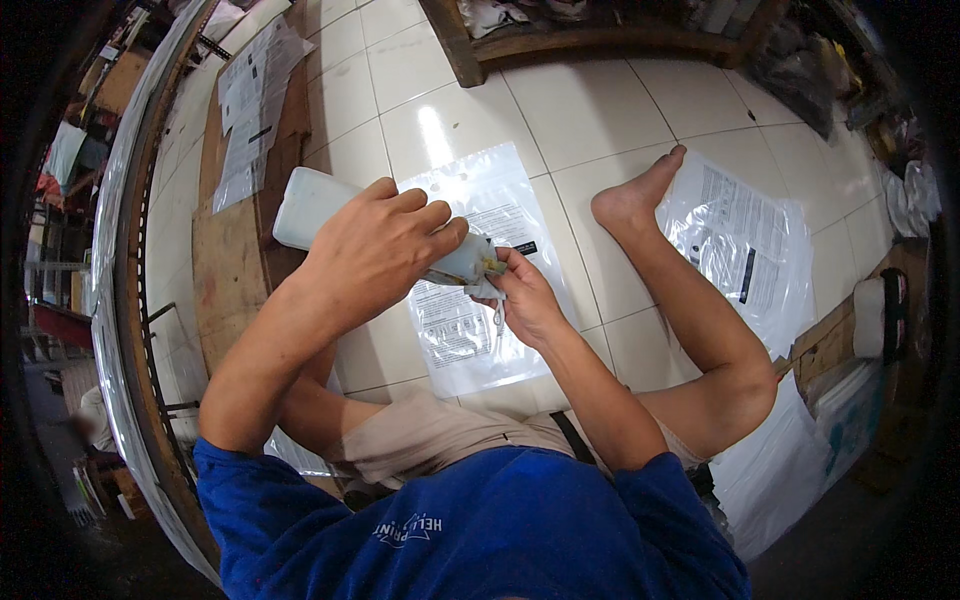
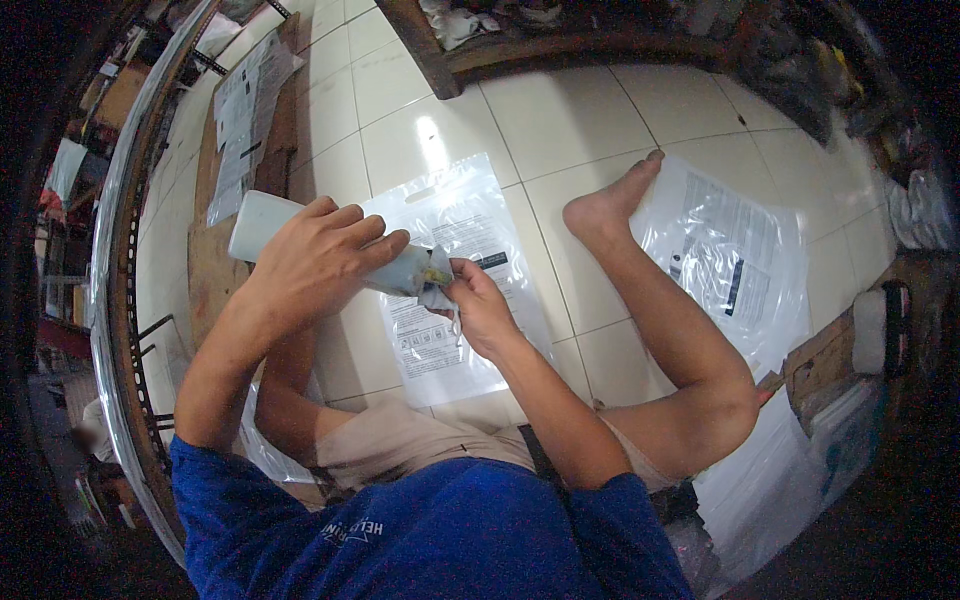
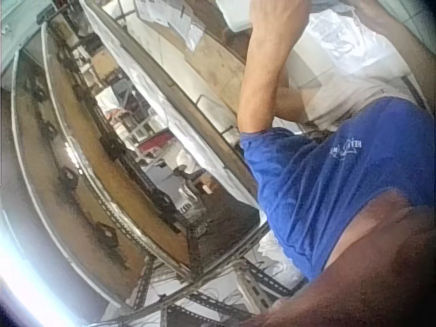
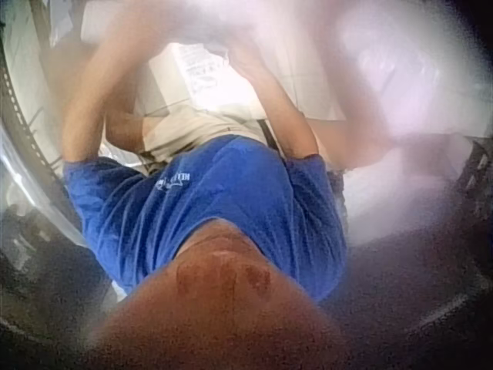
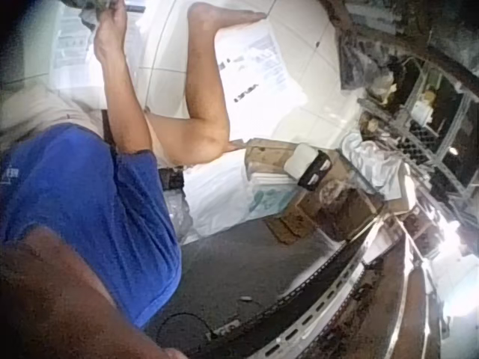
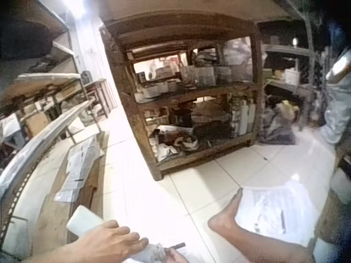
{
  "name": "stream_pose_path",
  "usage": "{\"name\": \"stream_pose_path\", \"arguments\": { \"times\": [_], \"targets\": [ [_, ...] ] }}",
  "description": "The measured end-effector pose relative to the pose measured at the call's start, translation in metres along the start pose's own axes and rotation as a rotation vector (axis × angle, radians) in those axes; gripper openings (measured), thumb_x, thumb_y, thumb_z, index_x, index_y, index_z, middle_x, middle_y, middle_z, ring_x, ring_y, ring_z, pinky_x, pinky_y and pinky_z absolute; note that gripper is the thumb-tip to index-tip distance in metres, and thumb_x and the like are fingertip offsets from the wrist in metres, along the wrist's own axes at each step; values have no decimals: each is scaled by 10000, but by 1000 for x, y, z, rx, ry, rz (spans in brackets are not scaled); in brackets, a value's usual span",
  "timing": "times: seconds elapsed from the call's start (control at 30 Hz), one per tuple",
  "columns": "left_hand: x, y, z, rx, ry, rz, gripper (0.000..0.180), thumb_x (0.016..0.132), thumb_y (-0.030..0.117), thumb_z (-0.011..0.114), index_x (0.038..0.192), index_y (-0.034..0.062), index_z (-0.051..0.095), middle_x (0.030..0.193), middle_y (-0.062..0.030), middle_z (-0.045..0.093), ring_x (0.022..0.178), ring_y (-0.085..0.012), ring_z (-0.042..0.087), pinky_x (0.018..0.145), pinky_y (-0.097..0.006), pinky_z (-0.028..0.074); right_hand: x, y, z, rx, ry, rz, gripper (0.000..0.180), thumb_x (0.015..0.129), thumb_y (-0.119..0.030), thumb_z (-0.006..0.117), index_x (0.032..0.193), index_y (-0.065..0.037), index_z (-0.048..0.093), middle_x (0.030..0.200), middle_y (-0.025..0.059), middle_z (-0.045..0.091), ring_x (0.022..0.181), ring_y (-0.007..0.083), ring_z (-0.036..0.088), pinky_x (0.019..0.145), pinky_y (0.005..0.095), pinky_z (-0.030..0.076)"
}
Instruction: The person sits on the floor and cleans a white plastic bag. They apply liquid from a bottle onto a cloth and wipe the bag's surface repeatedly, flipping it over to clean both sides.
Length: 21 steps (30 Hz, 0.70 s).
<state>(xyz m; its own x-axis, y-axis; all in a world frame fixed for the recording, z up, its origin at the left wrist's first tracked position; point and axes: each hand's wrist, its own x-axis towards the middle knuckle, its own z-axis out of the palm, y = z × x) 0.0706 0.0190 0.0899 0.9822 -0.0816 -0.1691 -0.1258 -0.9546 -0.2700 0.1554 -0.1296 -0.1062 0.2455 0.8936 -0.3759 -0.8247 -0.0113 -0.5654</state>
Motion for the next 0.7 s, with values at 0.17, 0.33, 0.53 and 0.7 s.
{"name": "stream_pose_path", "arguments": {
  "times": [0.17,0.33,0.53,0.7],
  "targets": [
    [5,-2,3,7,22,10,345,803,209,609,1142,165,652,871,17,605,851,-148,624,758,-305,462,2,0,-4,39,12,1,282,972,-27,474,1253,-35,492,1151,101,592,1005,192,616,863,367,525],
    [8,-4,6,11,11,9,352,800,215,613,1146,171,661,880,22,610,860,-143,625,750,-299,465,4,-1,-7,91,36,37,277,970,-33,466,1242,-61,506,1156,90,598,999,200,619,879,384,512],
    [10,-12,25,-105,53,-72,484,763,186,670,1241,141,607,975,-26,617,927,-181,620,813,-333,469,11,0,-12,169,127,41,256,979,-67,452,1228,-71,511,1149,90,595,1014,199,598,893,403,491],
    [-10,-36,82,-415,146,-239,674,696,114,745,1326,89,508,1150,-118,597,1066,-294,588,928,-394,454,30,-17,-24,170,37,-39,256,977,-68,454,1225,-83,516,1177,79,599,1074,207,586,910,415,477]
  ]
}}
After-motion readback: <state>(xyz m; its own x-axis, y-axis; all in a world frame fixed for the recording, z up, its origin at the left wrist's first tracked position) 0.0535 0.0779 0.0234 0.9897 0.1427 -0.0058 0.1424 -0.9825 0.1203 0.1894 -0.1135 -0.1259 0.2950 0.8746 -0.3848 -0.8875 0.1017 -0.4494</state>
